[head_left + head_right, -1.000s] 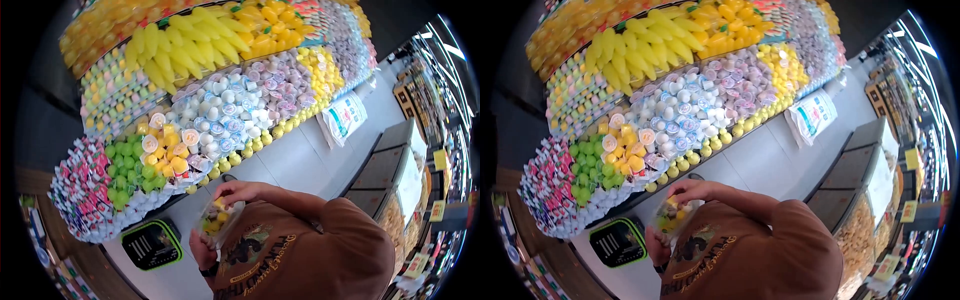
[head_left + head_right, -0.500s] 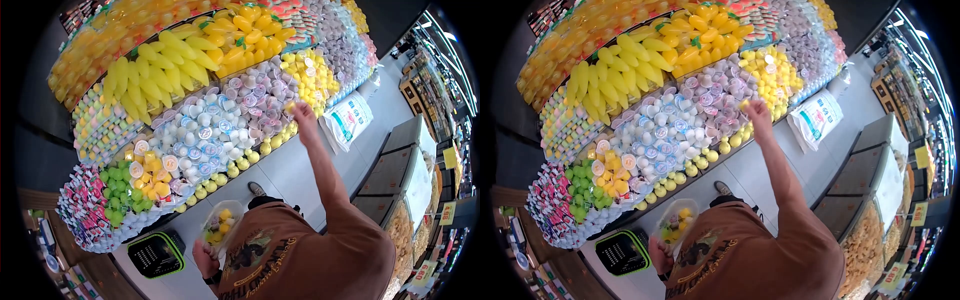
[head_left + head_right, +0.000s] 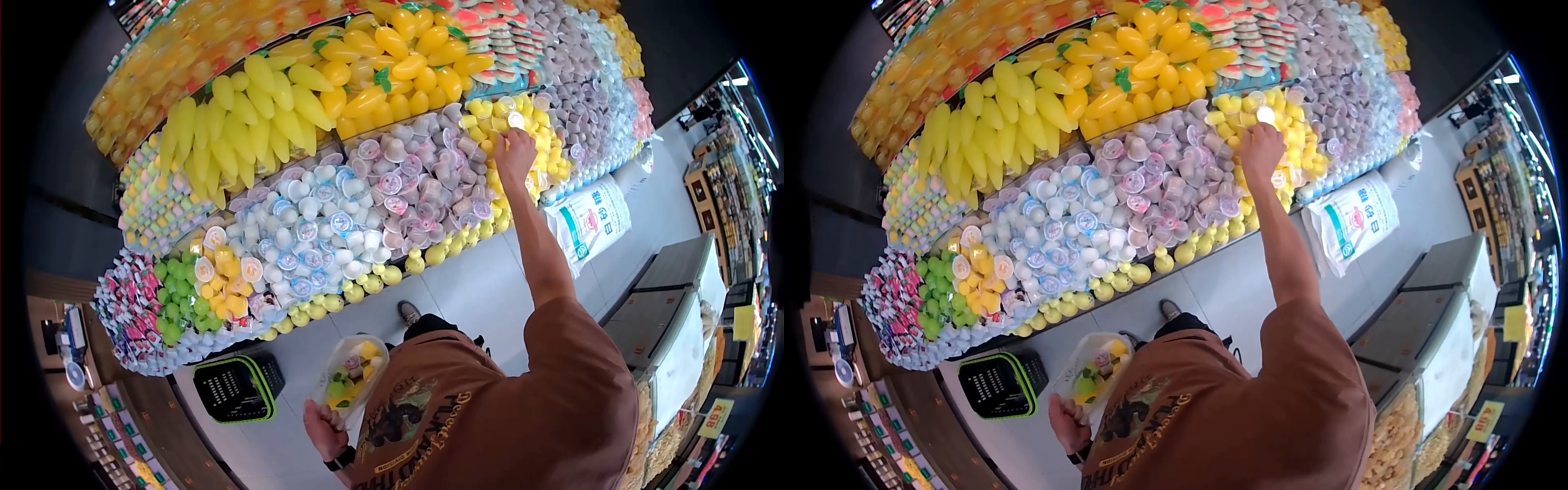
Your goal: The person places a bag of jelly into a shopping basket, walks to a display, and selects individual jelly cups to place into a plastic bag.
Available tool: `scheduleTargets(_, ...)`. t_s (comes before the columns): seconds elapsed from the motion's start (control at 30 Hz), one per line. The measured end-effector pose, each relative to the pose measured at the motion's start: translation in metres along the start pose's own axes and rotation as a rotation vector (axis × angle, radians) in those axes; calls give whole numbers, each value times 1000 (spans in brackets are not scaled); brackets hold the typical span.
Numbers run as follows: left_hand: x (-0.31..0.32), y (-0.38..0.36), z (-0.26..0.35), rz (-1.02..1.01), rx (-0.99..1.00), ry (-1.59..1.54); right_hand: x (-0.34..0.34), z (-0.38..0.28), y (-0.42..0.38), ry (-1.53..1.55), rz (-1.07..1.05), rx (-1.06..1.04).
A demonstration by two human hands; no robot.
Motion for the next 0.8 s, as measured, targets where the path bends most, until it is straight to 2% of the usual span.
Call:
scheduleTargets(0.17,15,-4,-8,38,-44,-6,7,31,-6,150,33,-27)
scheduleTargets(0.2,27,-5,-4,-136,-77,-29,5,28,-8,195,81,-107)
scheduleTargets(0.23,19,-4,-8,-8,44,-11,8,32,-16,207,50,-61)
scheduleTargets(0.27,-14,21,-27,-76,33,-42,7,28,-23,235,-9,1)
scheduleTargets(0.3,8,1,-6,6,50,50,-6,0,-29,402,-92,96)
scheduleTargets(0.33,10,-1,0,55,75,35,-22,-32,-41,443,-135,95)
scheduleTargets(0.37,18,-4,9,78,107,36,-24,-51,-62,640,-321,302)
scheduleTargets(0.4,25,-8,17,79,134,42,-46,-97,-76,682,-421,293)
scheduleTargets(0.43,25,-12,20,79,123,15,-61,-139,-96,961,-474,283)
scheduleTargets(0.47,29,-14,22,65,112,-4,-71,-170,-116,1068,-611,319)
scheduleTargets(0.53,32,-15,28,47,101,-20,-98,-243,-161,1278,-1021,264)
scheduleTargets(0.57,33,-15,31,49,104,-18,-110,-278,-183,1490,-1233,277)
scheduleTargets(0.63,36,-16,36,47,108,-15,-139,-338,-213,1441,-1505,-170)
scheduleTargets(0.67,39,-17,39,43,112,-17,-148,-358,-231,1453,-1633,-242)
scheduleTargets(0.77,28,-11,38,-97,114,-99,-145,-380,-285,1365,-1711,-628)
scheduleTargets(0.8,27,-11,38,-83,118,-109,-142,-384,-304,1321,-1722,-752)
Point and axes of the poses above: each hand's wrist, its own y-axis towards the middle knuckle, its own x-axis out of the palm, z = x × y, the point moved 8 cm from there along y, towards the middle knuckle, and after that the axes turned 1 degree about z, right-handed, at the moved point
